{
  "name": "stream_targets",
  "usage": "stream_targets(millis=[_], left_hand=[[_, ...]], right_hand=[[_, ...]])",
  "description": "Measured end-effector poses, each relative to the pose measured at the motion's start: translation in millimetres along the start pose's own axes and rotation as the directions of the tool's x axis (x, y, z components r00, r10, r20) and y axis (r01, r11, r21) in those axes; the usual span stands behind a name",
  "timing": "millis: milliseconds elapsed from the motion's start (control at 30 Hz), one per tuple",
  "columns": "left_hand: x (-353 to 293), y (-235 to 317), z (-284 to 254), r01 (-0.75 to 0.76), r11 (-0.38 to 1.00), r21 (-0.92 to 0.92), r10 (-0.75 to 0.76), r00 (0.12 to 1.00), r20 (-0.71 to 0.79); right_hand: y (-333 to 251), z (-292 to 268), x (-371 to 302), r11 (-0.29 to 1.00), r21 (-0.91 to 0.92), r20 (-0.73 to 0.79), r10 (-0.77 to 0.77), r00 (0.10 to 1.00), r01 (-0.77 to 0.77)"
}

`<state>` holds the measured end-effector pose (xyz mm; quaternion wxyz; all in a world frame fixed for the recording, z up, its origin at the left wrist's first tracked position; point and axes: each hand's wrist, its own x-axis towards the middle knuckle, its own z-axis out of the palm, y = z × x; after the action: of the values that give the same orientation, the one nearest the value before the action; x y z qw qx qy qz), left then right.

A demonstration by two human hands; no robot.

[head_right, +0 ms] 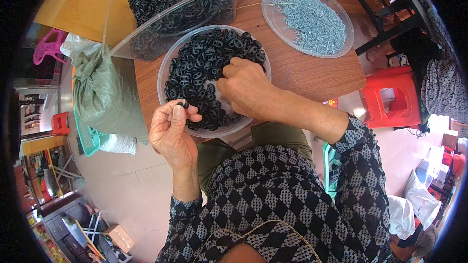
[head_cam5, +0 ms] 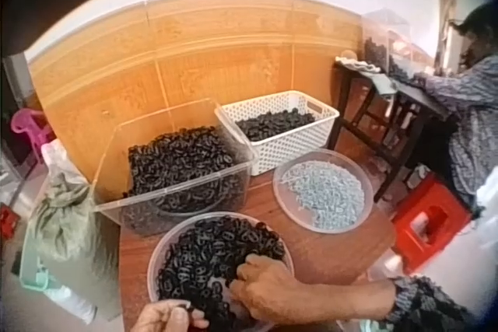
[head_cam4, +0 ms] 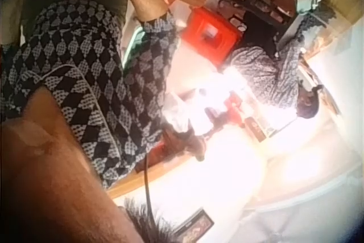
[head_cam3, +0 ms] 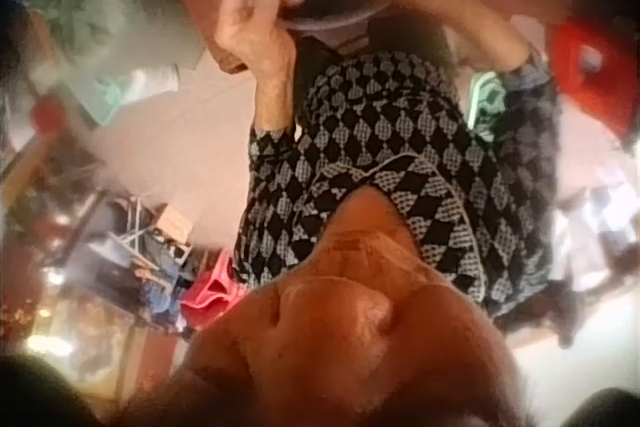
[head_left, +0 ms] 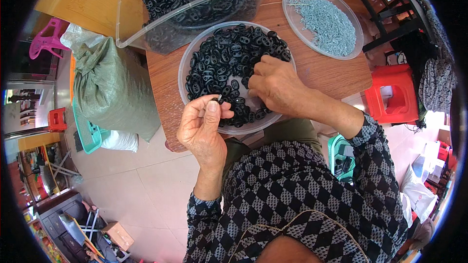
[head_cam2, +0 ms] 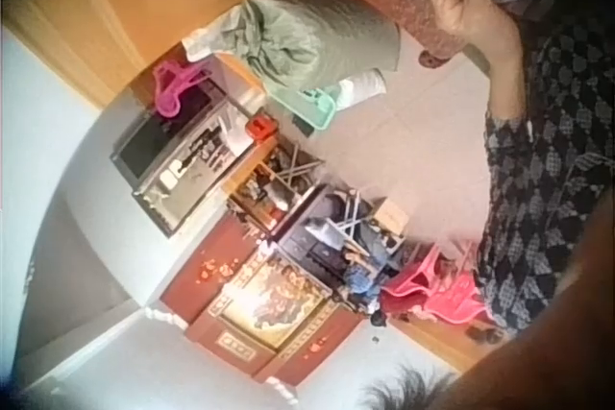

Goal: The person assembles plastic cord locks by taking springs and plastic toggle pieces from containers and inserting the springs into the toggle bodies by hand.

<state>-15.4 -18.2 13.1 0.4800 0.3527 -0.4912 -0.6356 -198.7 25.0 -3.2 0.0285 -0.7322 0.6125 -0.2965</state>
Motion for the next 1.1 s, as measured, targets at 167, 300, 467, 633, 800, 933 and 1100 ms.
stream_targets(millis=[167, 300, 467, 633, 800, 933, 1100], left_hand=[[0.0, -1.7, 1.0, 0.000, 1.000, -0.006, 0.000, 1.000, 0.004], [0.6, -0.7, -1.2, -0.006, 1.000, 0.003, 0.006, 1.000, -0.004], [0.2, -1.5, -2.3, -0.019, 1.000, 0.003, 0.019, 1.000, -0.008], [-1.5, -2.4, -3.6, -0.026, 1.000, -0.002, 0.026, 1.000, -0.007], [-2.7, -1.9, -5.3, -0.019, 1.000, -0.014, 0.019, 1.000, 0.000], [-0.5, -1.1, -5.5, -0.022, 1.000, -0.019, 0.022, 1.000, 0.008], [-1.0, 2.0, -3.4, -0.016, 1.000, -0.013, 0.016, 1.000, -0.005]], right_hand=[[-1.0, 2.5, -2.8, 1.000, -0.014, 0.125, -0.004, 0.992, 0.006], [-2.4, 6.0, 1.2, 1.000, -0.017, 0.057, -0.024, 0.998, 0.025], [1.1, 10.8, 11.0, 0.991, -0.108, -0.016, -0.079, 0.997, 0.077], [5.2, 22.1, 19.2, 0.971, -0.160, 0.061, -0.170, 0.983, 0.178], [3.2, 20.7, 22.7, 0.940, -0.229, 0.151, -0.223, 0.963, 0.254], [4.0, 21.3, 26.3, 0.894, -0.269, 0.153, -0.328, 0.932, 0.358], [7.6, 18.9, 24.7, 0.933, -0.133, 0.007, -0.335, 0.942, 0.333]])
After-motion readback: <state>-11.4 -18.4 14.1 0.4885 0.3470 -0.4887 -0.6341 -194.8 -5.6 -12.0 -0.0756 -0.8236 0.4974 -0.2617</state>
